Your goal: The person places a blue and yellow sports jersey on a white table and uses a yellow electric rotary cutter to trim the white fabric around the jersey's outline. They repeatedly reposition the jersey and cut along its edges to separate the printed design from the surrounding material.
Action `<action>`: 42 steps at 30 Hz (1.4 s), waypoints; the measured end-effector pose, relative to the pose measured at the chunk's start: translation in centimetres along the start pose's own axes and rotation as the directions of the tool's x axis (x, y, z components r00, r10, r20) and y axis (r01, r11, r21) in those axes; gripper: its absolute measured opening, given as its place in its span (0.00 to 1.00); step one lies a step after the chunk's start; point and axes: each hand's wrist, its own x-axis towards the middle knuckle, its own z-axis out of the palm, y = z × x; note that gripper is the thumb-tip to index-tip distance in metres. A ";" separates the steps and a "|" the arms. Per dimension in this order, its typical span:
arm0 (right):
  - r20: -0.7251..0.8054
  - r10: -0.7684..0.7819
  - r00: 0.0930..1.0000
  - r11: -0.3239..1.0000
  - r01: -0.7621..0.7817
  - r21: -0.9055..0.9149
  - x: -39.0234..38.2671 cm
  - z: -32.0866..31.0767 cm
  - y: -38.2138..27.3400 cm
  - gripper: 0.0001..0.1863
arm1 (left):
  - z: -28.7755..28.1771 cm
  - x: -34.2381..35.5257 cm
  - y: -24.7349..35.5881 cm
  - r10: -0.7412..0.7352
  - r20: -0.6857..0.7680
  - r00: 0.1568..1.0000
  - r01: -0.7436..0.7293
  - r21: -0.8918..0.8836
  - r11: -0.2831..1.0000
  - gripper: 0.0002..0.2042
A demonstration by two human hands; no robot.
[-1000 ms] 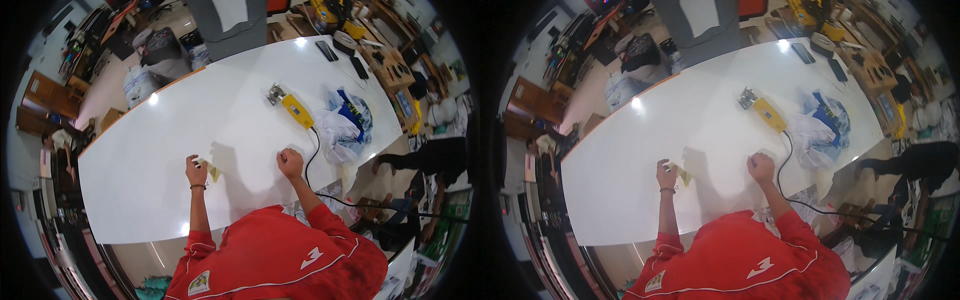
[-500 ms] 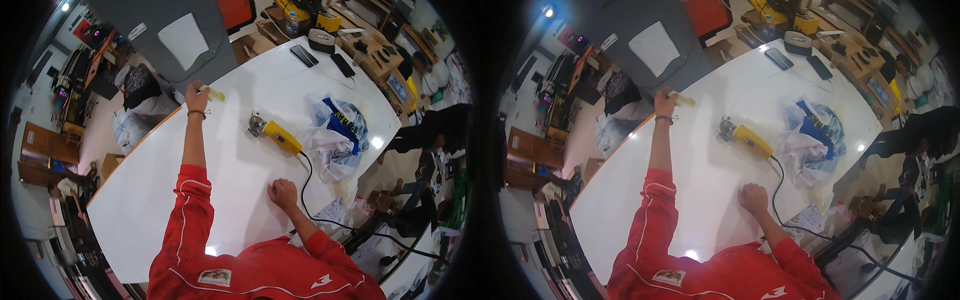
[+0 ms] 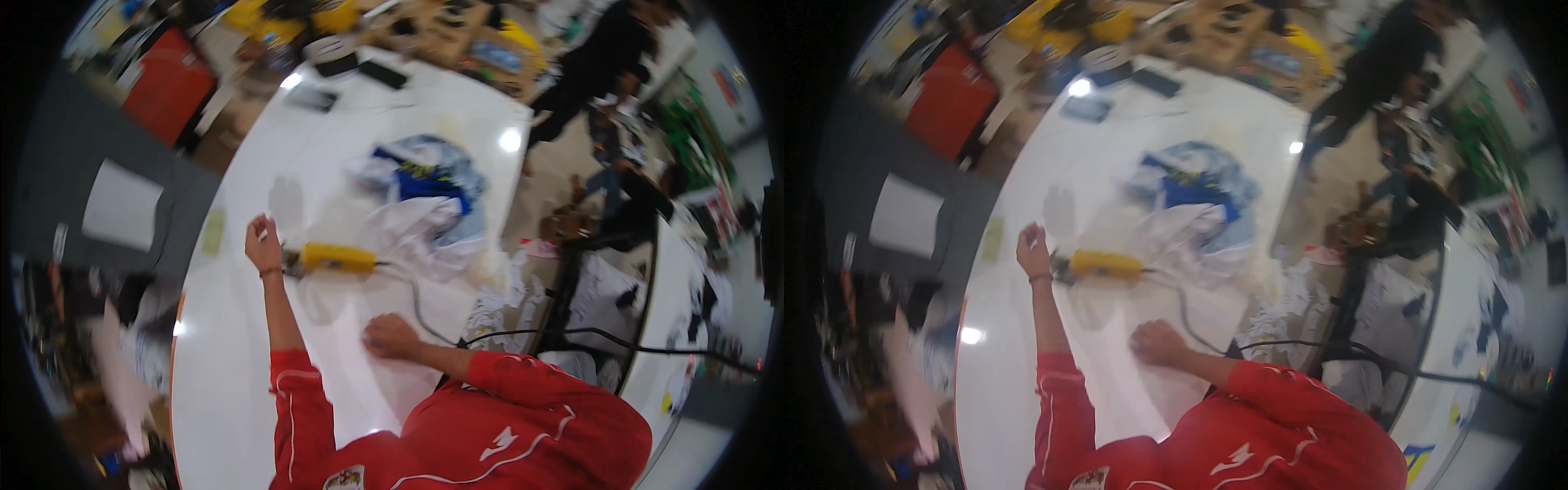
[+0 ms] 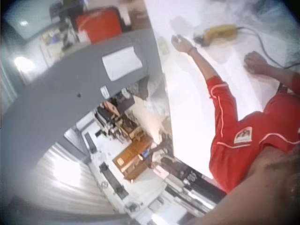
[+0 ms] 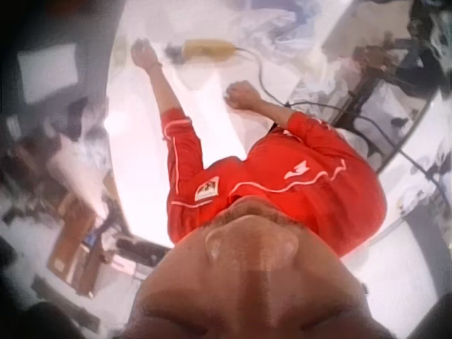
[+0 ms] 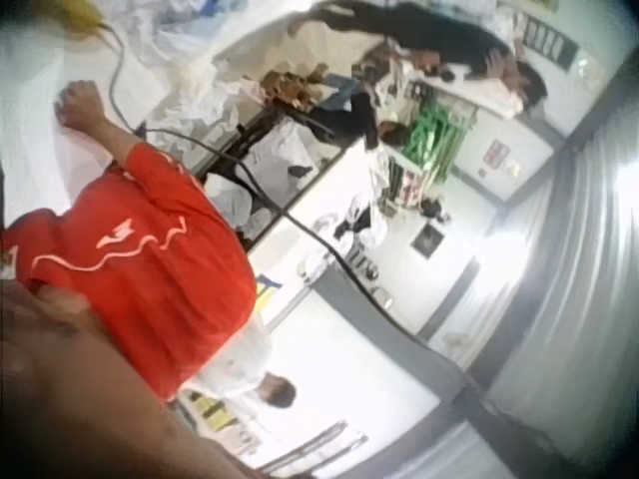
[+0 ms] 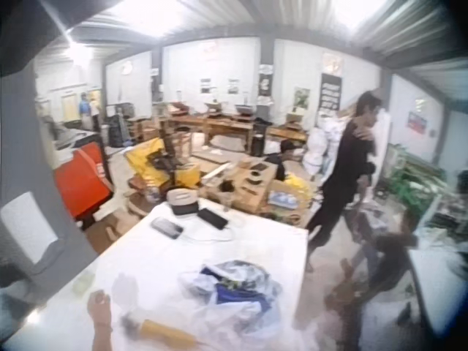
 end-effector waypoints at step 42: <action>0.126 -0.106 0.986 0.910 0.045 0.411 1.2 0.3 3.8 0.11 | -26.8 -15.3 26.1 0.239 -0.478 0.845 -0.314 -0.082 0.946 0.27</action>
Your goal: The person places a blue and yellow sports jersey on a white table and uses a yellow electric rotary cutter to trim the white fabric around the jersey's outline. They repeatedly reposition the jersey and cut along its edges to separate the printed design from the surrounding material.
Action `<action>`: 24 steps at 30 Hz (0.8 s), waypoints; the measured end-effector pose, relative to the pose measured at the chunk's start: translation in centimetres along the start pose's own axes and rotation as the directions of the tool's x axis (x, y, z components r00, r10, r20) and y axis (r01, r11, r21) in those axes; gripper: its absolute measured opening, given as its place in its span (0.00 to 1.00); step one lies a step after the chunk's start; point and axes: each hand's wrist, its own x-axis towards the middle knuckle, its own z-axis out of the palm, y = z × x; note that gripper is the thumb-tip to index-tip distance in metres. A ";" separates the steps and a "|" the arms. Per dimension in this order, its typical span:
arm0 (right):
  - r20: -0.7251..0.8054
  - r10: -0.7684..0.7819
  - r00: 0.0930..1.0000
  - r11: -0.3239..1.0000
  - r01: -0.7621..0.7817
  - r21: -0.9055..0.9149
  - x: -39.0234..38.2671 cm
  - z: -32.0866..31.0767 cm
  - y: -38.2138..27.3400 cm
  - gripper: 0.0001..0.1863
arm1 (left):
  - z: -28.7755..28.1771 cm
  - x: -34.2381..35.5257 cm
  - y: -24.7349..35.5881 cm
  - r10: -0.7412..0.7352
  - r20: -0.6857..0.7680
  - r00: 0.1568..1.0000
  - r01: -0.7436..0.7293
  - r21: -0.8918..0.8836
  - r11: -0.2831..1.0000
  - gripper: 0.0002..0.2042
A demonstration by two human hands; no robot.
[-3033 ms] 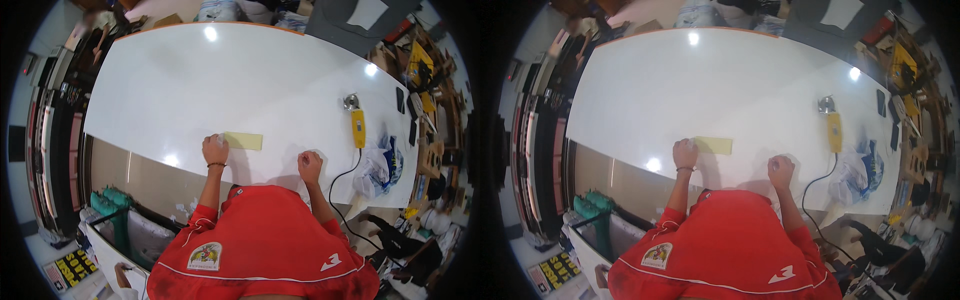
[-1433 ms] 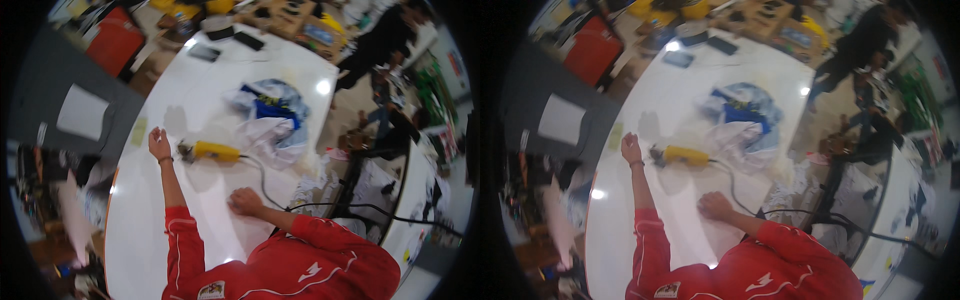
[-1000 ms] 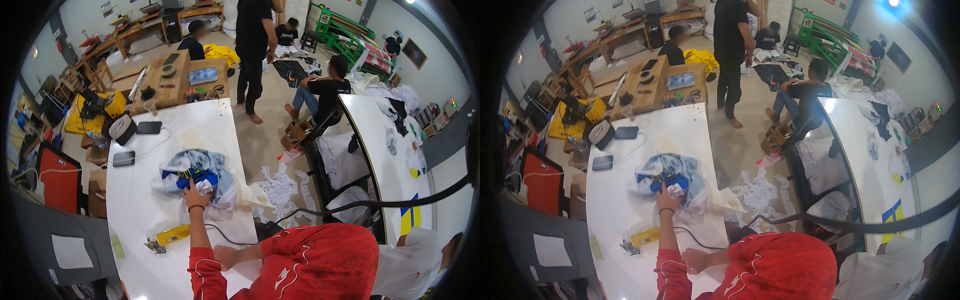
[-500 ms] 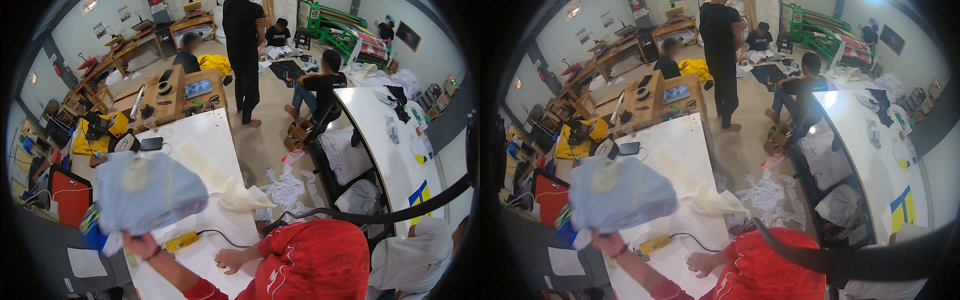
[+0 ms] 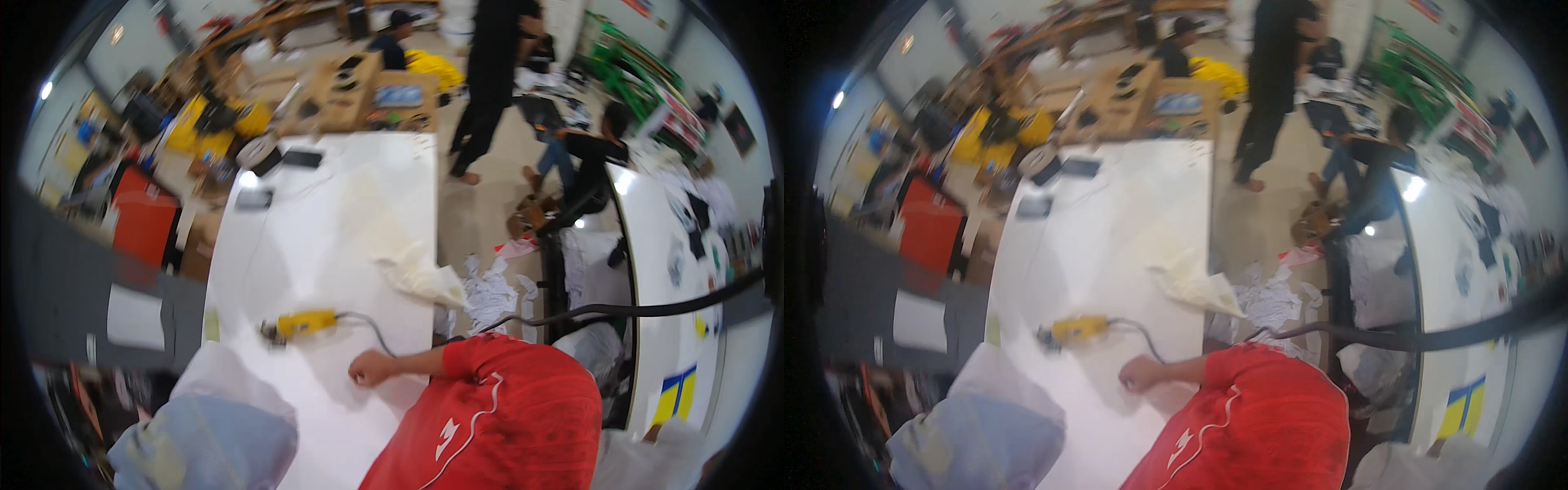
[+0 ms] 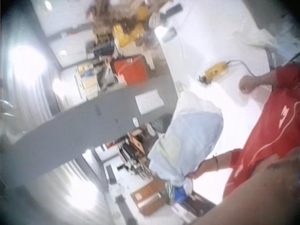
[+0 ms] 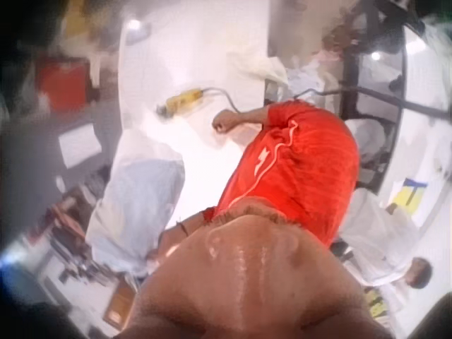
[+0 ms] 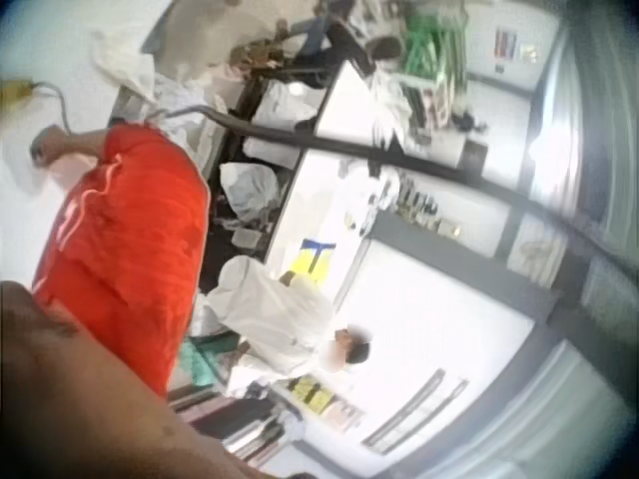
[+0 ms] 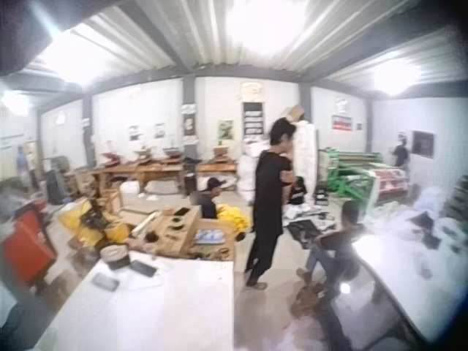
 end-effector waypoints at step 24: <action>-0.671 0.430 0.604 0.434 -0.790 -0.432 6.4 -19.1 8.7 0.40 | -12.3 -24.2 -11.9 -0.804 0.446 0.393 0.247 0.791 0.559 0.24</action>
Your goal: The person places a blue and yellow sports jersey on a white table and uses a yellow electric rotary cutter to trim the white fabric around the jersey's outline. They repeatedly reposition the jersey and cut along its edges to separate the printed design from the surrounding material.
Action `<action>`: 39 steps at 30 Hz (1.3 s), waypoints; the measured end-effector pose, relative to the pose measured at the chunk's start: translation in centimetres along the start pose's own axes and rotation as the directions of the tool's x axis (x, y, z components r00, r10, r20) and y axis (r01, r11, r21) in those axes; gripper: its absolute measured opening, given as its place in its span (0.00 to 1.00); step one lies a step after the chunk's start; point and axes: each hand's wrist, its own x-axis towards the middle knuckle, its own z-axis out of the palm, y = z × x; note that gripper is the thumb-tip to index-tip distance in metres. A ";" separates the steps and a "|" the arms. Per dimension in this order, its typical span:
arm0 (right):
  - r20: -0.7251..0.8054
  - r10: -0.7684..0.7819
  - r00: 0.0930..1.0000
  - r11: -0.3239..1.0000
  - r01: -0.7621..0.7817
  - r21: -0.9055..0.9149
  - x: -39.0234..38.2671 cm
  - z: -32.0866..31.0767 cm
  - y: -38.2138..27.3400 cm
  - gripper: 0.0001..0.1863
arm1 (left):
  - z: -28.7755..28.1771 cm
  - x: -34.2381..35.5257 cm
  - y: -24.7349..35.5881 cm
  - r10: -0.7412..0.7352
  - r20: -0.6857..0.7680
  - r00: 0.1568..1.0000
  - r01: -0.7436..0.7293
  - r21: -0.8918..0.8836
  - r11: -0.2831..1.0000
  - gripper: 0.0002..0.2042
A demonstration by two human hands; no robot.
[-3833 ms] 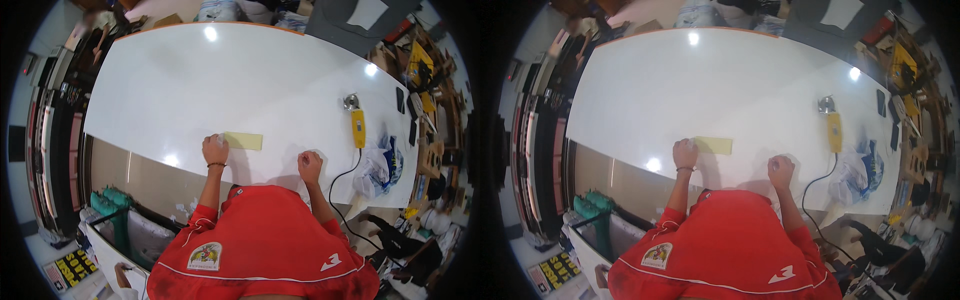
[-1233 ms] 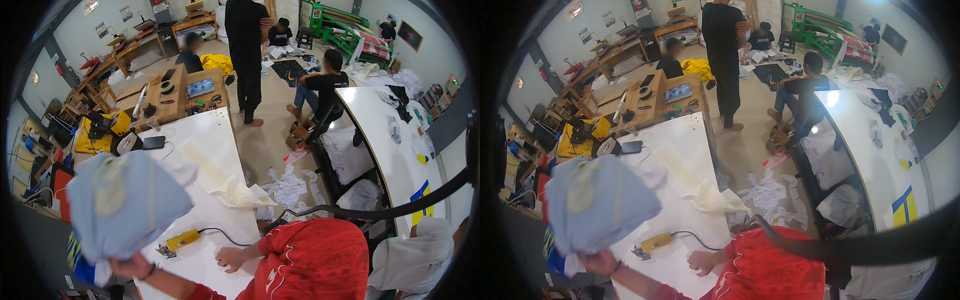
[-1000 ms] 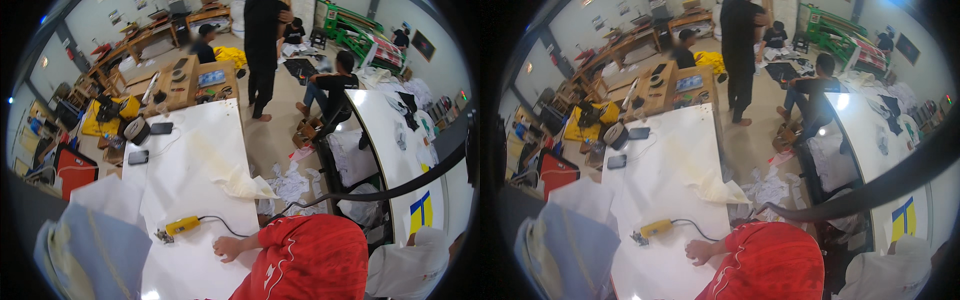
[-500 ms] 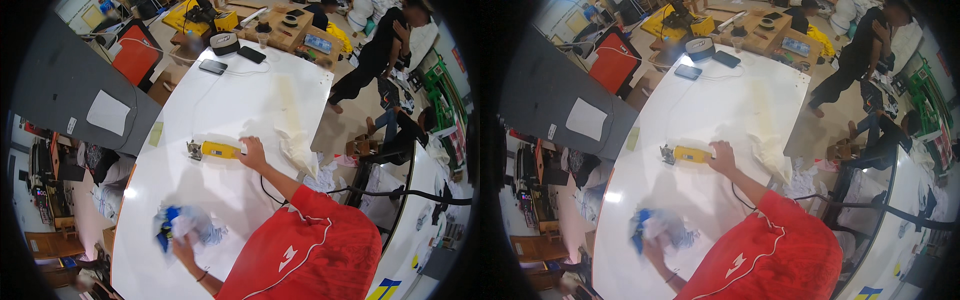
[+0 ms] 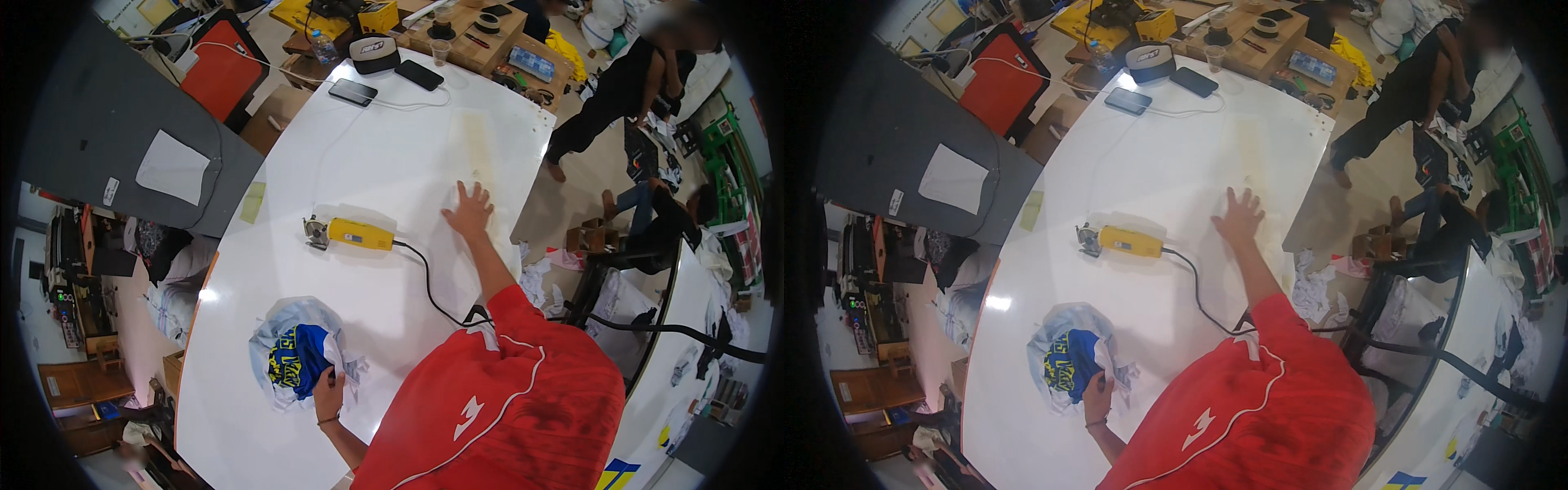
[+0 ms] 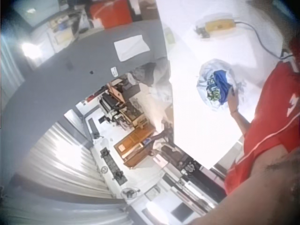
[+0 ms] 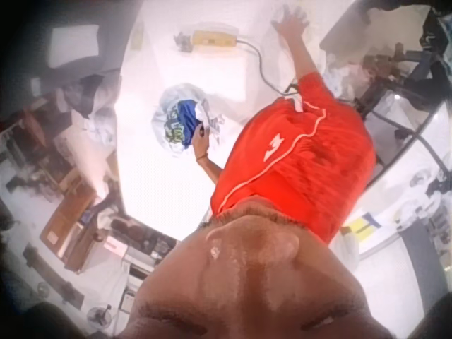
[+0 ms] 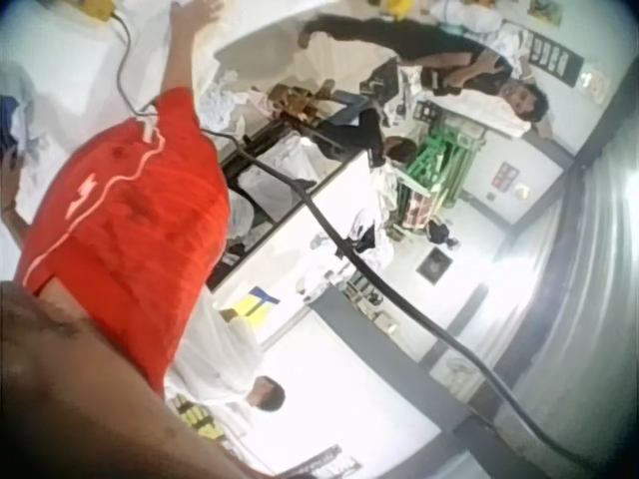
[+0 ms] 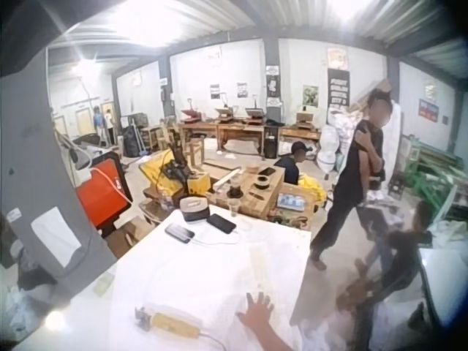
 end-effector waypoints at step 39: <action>0.355 -0.566 0.744 0.788 0.361 0.499 -5.2 1.9 -16.5 0.33 | 2.0 -1.0 3.7 0.046 -0.089 0.995 -0.053 -0.081 0.995 0.16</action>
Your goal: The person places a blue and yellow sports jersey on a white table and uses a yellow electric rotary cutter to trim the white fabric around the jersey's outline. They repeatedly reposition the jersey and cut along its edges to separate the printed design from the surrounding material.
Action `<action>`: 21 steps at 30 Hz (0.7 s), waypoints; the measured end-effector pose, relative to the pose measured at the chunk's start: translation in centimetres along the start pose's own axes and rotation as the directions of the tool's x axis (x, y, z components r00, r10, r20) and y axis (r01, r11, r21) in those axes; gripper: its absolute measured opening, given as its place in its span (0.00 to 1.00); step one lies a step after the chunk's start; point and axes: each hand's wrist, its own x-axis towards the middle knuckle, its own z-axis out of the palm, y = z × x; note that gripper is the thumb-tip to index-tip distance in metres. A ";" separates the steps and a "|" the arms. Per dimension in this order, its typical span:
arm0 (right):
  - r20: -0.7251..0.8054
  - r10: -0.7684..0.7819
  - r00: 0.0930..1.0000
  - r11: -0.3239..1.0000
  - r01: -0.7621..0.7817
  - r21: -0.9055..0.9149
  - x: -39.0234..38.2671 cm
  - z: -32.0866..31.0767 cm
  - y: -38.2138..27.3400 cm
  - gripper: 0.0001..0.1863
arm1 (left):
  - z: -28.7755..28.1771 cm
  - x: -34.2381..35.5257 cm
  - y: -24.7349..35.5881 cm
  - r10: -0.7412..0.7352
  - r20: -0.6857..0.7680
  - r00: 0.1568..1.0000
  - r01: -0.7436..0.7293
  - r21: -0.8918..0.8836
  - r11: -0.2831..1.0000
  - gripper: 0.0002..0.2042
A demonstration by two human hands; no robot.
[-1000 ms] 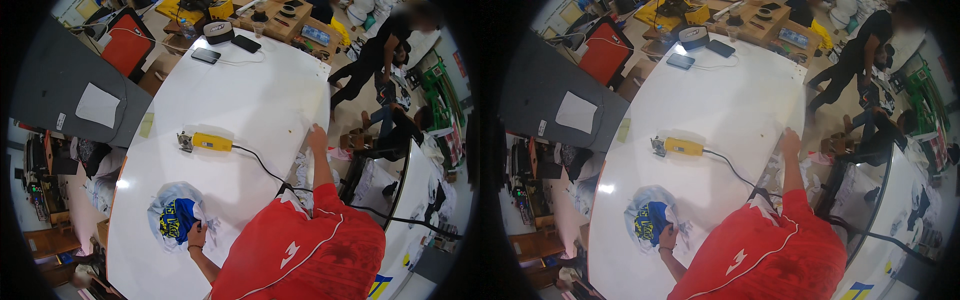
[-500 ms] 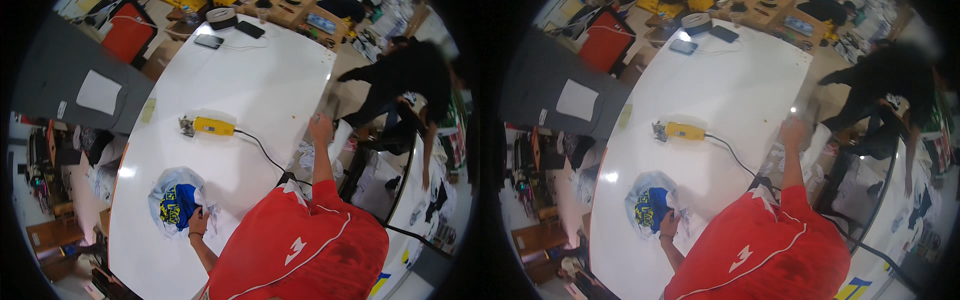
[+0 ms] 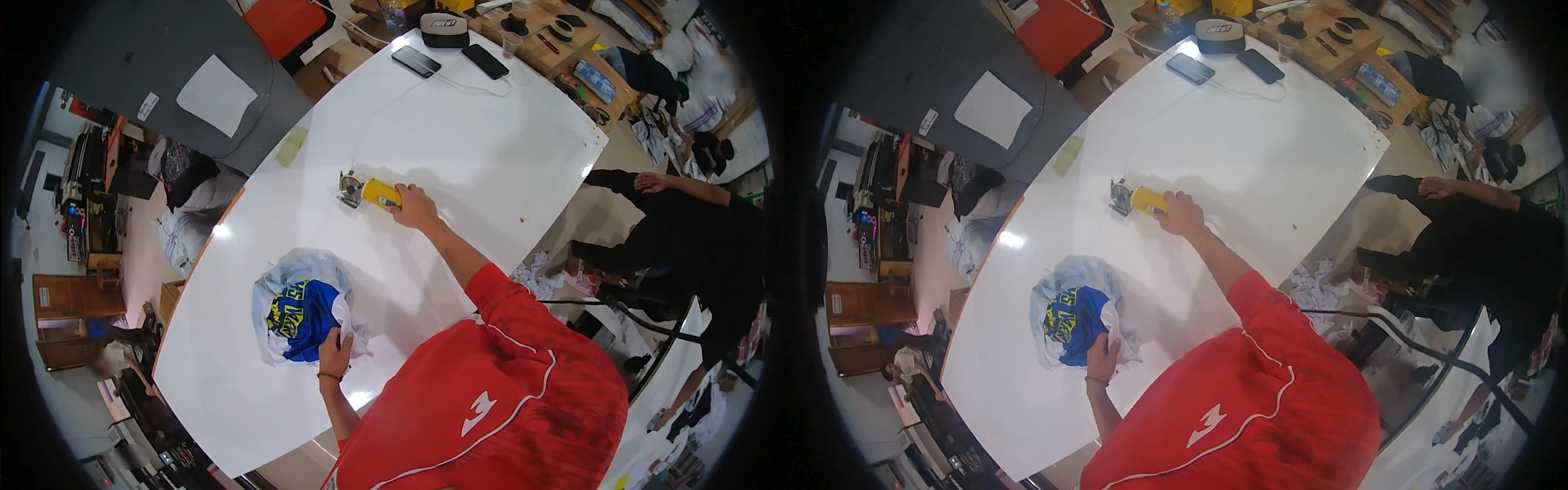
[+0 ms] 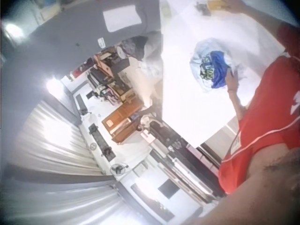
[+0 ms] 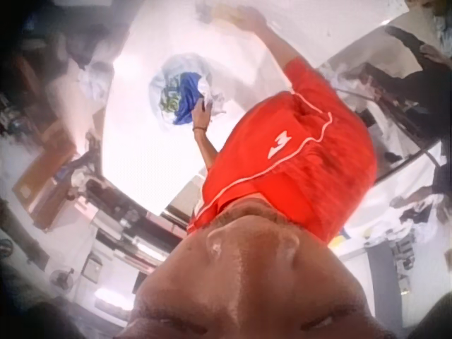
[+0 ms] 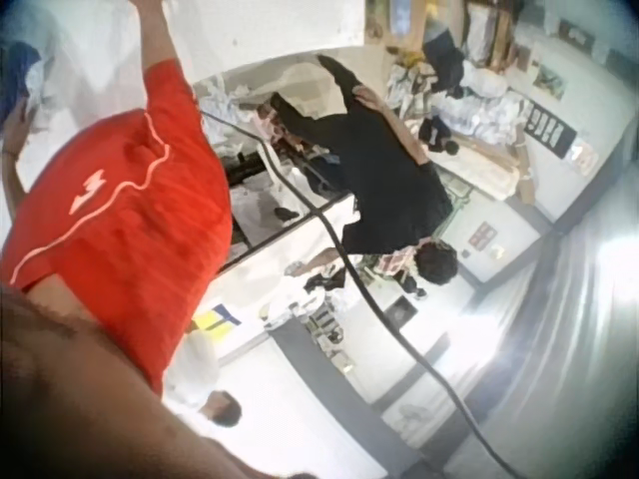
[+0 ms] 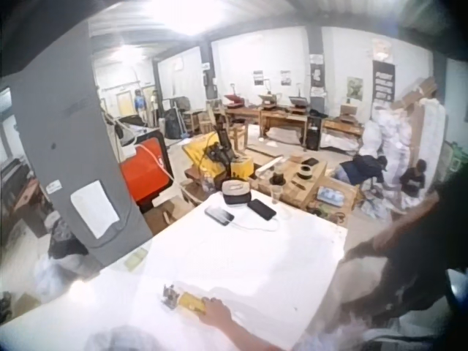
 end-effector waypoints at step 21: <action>-0.146 0.272 0.951 0.955 -0.285 -0.077 -1.4 -18.7 20.4 0.29 | -1.9 1.7 5.9 0.229 -0.135 0.964 -0.259 -0.674 0.691 0.10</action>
